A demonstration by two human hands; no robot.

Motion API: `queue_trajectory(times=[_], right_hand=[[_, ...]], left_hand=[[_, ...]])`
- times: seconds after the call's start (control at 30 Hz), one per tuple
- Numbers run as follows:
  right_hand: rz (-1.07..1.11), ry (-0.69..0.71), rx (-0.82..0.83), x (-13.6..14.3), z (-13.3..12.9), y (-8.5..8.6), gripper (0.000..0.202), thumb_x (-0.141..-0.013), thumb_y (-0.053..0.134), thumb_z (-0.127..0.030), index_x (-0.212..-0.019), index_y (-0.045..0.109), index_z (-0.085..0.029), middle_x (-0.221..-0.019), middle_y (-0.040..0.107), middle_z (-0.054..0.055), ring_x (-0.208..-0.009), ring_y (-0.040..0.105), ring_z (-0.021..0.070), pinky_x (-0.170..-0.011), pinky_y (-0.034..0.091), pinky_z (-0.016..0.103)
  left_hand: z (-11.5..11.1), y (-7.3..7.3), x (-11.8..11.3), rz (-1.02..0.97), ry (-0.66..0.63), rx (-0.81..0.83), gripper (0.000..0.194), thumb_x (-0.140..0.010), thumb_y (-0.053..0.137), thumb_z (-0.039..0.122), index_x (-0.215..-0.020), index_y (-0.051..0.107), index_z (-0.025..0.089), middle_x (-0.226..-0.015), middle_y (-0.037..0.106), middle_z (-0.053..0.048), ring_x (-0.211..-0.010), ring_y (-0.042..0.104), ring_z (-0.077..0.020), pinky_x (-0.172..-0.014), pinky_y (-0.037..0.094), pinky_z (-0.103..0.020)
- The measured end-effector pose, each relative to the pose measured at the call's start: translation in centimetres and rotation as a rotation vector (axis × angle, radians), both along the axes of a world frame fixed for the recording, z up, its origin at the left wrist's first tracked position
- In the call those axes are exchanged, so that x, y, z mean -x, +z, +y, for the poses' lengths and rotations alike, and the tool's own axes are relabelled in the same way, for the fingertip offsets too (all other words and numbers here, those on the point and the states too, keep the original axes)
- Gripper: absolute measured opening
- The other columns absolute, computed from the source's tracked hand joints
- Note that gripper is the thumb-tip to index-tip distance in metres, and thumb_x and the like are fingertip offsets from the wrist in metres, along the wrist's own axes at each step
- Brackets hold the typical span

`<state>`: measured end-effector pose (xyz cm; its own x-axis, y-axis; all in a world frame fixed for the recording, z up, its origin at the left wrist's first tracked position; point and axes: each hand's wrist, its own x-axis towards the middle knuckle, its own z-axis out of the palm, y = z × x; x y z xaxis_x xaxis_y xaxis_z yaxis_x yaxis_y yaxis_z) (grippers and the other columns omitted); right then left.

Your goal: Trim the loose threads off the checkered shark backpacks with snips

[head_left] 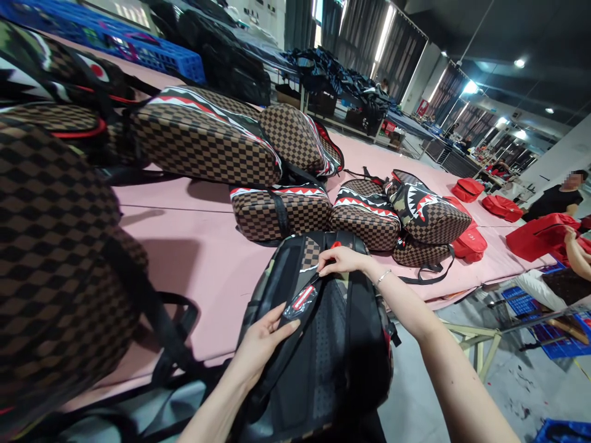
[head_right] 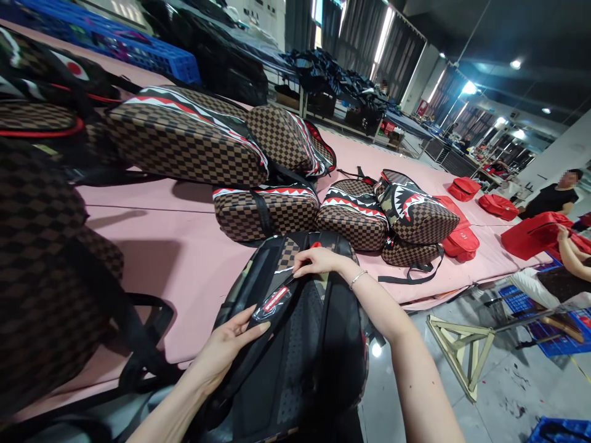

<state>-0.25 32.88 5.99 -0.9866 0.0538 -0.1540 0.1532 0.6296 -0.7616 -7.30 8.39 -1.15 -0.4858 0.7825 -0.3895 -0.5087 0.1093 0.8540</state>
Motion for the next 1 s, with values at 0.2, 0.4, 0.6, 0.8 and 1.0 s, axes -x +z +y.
queue_trajectory(times=[0.2, 0.4, 0.6, 0.8, 1.0], right_hand=[[-0.027, 0.018, 0.012, -0.1, -0.1, 0.2, 0.009, -0.076, 0.073, -0.017, -0.078, 0.065, -0.013, -0.084, 0.066, 0.001, -0.082, 0.061, 0.0130, -0.080, 0.043, 0.022], [-0.023, 0.067, -0.042, 0.4, -0.4, 0.2, 0.009, -0.076, 0.073, -0.018, -0.079, 0.066, -0.014, -0.083, 0.065, 0.000, -0.081, 0.060, 0.0127, -0.078, 0.042, 0.021], [-0.008, 0.121, -0.072, 0.5, -0.5, -0.3, 0.011, -0.079, 0.072, -0.023, -0.083, 0.066, -0.015, -0.086, 0.066, 0.000, -0.083, 0.062, 0.0130, -0.078, 0.042, 0.020], [0.003, 0.141, -0.162, 0.6, -0.9, 0.0, 0.011, -0.079, 0.071, -0.023, -0.083, 0.066, -0.015, -0.088, 0.067, 0.001, -0.084, 0.062, 0.0136, -0.077, 0.042, 0.020], [0.014, 0.137, -0.106, 0.6, -0.6, -0.2, 0.010, -0.079, 0.071, -0.022, -0.082, 0.065, -0.014, -0.086, 0.067, 0.001, -0.083, 0.062, 0.0131, -0.078, 0.042, 0.020]], left_hand=[[0.1, -0.6, 0.2, -0.026, -0.051, -0.018, 0.082, -0.044, 0.088, 0.044, -0.115, 0.060, 0.014, -0.115, 0.064, -0.014, -0.104, 0.061, -0.0277, -0.089, 0.051, -0.035], [0.1, -0.4, 0.1, -0.042, -0.051, 0.001, 0.086, -0.043, 0.089, 0.044, -0.117, 0.057, 0.013, -0.118, 0.063, -0.014, -0.113, 0.057, -0.0298, -0.102, 0.043, -0.041], [0.1, -0.3, 0.1, -0.031, -0.042, -0.004, 0.090, -0.040, 0.089, 0.045, -0.118, 0.057, 0.014, -0.118, 0.063, -0.014, -0.117, 0.053, -0.0309, -0.108, 0.037, -0.043], [0.1, -0.1, 0.1, -0.021, -0.048, -0.003, 0.087, -0.039, 0.089, 0.047, -0.114, 0.059, 0.015, -0.116, 0.064, -0.013, -0.116, 0.054, -0.0315, -0.107, 0.038, -0.043], [0.1, 0.1, 0.2, -0.010, -0.052, -0.016, 0.082, -0.040, 0.089, 0.046, -0.111, 0.060, 0.015, -0.113, 0.065, -0.013, -0.115, 0.055, -0.0309, -0.106, 0.039, -0.042]])
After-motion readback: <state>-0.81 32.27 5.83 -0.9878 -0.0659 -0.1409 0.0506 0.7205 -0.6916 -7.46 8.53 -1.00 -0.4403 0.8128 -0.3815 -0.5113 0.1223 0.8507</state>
